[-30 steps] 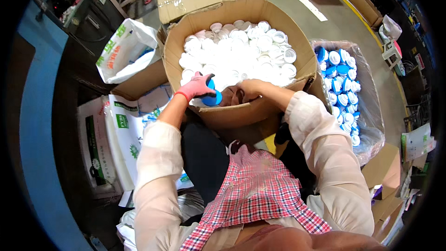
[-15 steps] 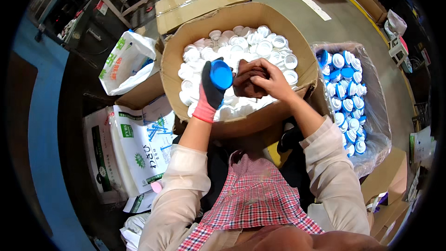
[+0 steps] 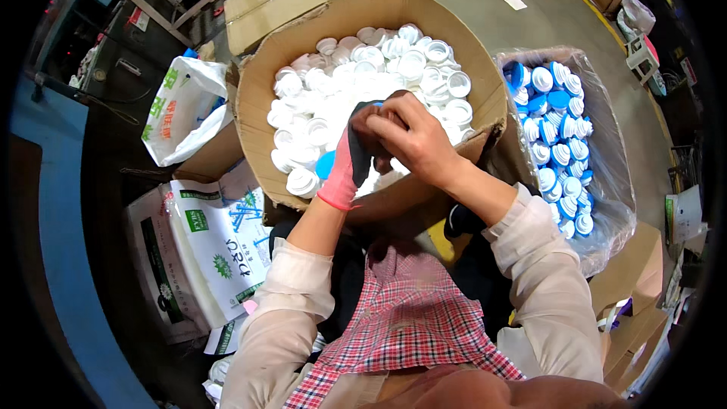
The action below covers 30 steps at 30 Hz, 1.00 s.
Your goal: The person picks white plastic caps from a cardboard box and blue plastic rings from a nearby container, then presses each ring onto a cap by hand. The assembled units are placed into a clear plastic bin. The person repeats this process continuously.
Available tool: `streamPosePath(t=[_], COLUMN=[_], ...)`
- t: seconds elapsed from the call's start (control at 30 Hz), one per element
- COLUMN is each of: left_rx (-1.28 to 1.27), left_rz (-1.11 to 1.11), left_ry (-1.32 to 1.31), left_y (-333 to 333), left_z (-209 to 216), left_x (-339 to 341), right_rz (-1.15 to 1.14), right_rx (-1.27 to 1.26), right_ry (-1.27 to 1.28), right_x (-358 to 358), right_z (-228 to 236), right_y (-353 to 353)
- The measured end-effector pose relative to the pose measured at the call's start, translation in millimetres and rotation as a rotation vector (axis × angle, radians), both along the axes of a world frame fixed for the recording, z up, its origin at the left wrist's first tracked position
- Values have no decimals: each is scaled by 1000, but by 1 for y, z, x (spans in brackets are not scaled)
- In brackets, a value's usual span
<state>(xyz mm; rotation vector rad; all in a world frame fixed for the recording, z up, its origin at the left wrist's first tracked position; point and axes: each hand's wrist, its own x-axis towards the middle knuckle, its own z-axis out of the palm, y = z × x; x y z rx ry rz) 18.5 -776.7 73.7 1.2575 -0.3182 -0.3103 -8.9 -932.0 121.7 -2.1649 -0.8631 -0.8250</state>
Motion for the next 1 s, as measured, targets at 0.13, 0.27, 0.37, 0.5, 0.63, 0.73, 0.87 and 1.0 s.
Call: streamPosePath(t=[0.13, 0.27, 0.37, 0.5, 0.63, 0.73, 0.87, 1.0], left_rx=[-171, -66, 562, 1128, 1666, 1833, 1734, 1577], left_rz=[83, 158, 306, -176, -78, -228, -275, -251], left_ry=[-82, -45, -127, -165, -346, -57, -77, -62], left_y=[-7, -5, 9, 5, 50, 80, 98, 109], left_z=[3, -31, -95, -91, -102, -128, -148, -165], left_x=[-5, 8, 30, 12, 42, 53, 66, 78], right_rz=[-171, -154, -156, -158, -114, -120, -80, 76], right_rx=[150, -5, -15, 172, 276, 261, 330, 520], right_ry=[243, 653, 728, 822, 826, 729, 756, 751], right_x=[5, 6, 15, 16, 16, 26, 27, 30], right_z=[-9, -24, -33, -26, -34, -50, -47, -49], right_y=[-9, -18, -33, -55, -62, -55, -48, -45])
